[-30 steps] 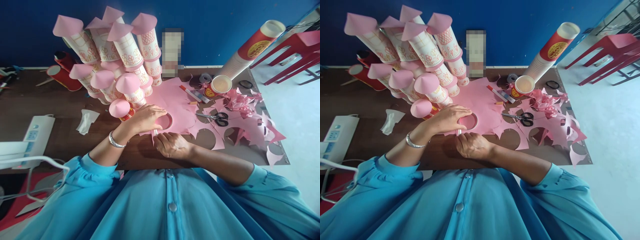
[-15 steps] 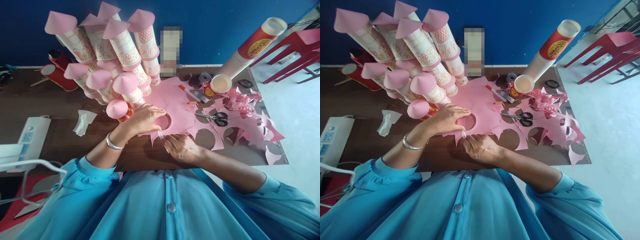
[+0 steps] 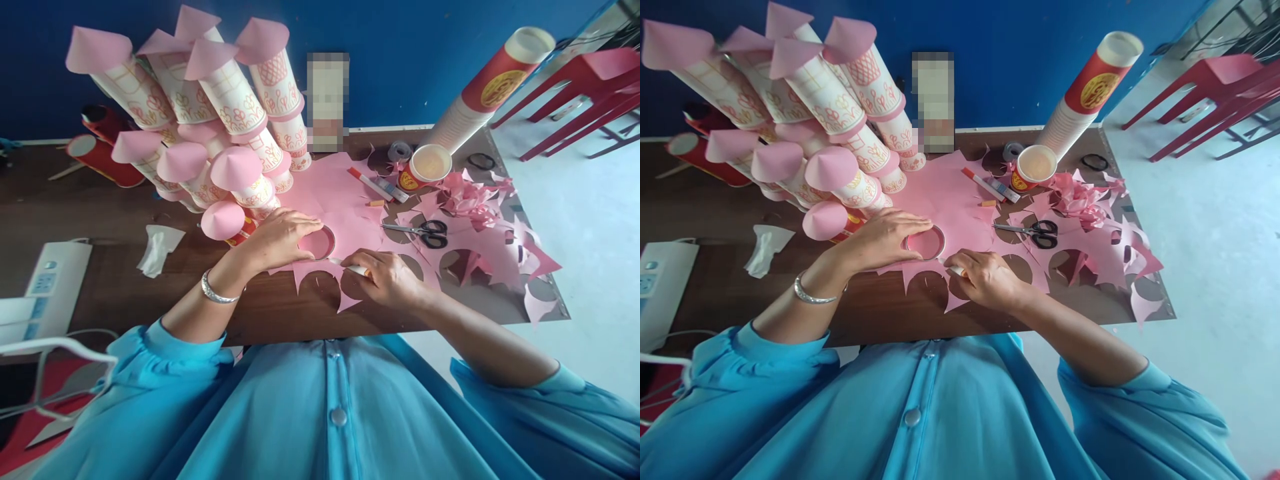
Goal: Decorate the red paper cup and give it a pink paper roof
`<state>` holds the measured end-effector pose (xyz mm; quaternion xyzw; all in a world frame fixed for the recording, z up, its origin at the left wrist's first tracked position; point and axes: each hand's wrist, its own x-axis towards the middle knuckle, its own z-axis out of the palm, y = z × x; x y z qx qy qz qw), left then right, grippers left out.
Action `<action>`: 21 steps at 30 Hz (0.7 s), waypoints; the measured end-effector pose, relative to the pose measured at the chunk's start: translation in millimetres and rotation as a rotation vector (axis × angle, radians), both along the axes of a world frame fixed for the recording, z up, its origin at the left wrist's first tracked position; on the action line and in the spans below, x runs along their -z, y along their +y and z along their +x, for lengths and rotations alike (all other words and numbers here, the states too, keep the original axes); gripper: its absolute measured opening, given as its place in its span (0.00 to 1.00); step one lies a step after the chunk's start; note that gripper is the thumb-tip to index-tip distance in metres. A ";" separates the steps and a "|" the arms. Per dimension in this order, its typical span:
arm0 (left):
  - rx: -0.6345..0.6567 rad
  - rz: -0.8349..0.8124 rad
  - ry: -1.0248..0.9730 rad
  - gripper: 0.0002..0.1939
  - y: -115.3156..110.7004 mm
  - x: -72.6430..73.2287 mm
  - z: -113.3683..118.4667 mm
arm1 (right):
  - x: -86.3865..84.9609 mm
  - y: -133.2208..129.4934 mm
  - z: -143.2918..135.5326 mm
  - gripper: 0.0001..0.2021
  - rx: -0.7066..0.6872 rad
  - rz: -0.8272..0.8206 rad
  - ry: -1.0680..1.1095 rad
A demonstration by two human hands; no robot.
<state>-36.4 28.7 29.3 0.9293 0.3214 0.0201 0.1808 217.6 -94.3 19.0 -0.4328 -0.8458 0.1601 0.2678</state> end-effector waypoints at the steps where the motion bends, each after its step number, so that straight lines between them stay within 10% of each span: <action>1: 0.002 0.001 -0.008 0.31 0.4 0.7 -0.5 | 0.2 1.8 2.1 0.11 0.008 -0.021 0.008; 15: 0.006 0.051 -0.004 0.29 -1.4 1.4 -0.8 | -20.7 7.2 13.0 0.12 0.285 0.288 0.296; 21: -0.001 0.028 -0.030 0.29 -0.4 6.9 -5.0 | 8.2 21.7 -20.1 0.25 0.204 0.198 0.051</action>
